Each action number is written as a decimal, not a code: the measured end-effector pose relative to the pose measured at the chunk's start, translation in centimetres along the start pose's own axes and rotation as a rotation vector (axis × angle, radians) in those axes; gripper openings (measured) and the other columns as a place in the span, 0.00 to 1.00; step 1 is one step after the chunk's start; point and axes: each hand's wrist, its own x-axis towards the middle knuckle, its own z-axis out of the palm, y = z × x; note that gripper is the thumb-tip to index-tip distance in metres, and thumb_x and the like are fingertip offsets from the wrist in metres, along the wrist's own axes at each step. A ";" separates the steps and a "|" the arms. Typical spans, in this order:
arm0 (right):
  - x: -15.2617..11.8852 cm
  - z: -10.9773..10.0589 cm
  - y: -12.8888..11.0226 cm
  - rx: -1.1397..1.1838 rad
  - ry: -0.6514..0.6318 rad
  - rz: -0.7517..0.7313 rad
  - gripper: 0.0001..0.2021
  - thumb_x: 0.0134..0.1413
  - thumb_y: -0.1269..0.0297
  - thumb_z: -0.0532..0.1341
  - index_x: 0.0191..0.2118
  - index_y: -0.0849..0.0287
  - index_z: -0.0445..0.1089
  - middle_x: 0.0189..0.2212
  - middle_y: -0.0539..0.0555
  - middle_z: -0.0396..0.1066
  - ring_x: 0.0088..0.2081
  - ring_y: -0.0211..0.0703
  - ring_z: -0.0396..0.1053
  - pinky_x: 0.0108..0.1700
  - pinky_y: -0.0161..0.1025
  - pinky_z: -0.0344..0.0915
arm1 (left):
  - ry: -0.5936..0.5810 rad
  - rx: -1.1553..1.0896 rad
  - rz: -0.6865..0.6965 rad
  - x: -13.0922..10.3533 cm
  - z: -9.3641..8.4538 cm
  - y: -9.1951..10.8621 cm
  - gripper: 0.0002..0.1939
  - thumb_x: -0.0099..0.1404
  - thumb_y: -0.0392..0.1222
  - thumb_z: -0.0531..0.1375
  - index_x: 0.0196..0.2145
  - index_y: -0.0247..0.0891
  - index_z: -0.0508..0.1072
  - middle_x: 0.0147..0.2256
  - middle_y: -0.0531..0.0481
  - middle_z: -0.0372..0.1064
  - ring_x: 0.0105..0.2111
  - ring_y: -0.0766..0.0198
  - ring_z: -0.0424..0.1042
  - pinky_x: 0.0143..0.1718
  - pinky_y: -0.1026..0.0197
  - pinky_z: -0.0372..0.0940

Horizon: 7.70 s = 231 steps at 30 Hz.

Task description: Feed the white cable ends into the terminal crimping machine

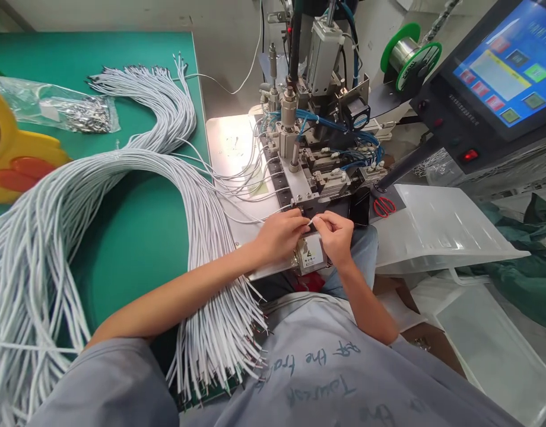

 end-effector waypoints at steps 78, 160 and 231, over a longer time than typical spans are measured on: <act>-0.2 -0.8 0.1 0.367 -0.135 0.262 0.11 0.42 0.58 0.66 0.32 0.59 0.71 0.24 0.50 0.71 0.24 0.34 0.65 0.29 0.35 0.65 | -0.032 -0.190 0.185 0.8 -1.2 -1.3 0.13 0.67 0.35 0.50 0.34 0.30 0.75 0.26 0.48 0.66 0.25 0.69 0.65 0.26 0.67 0.57; 2.6 -0.1 5.6 0.133 -0.253 0.426 0.13 0.39 0.54 0.60 0.24 0.60 0.65 0.19 0.46 0.61 0.22 0.32 0.57 0.25 0.32 0.55 | -0.380 0.402 0.101 0.5 -0.8 -0.3 0.16 0.65 0.31 0.50 0.49 0.32 0.69 0.37 0.41 0.67 0.37 0.57 0.69 0.33 0.59 0.60; -0.8 -0.3 -0.2 0.157 -0.052 0.162 0.13 0.50 0.54 0.60 0.31 0.60 0.72 0.25 0.52 0.71 0.24 0.35 0.64 0.30 0.36 0.65 | 0.050 -0.086 0.133 0.0 -1.0 -0.1 0.14 0.67 0.37 0.49 0.39 0.34 0.74 0.30 0.48 0.68 0.29 0.68 0.67 0.29 0.66 0.59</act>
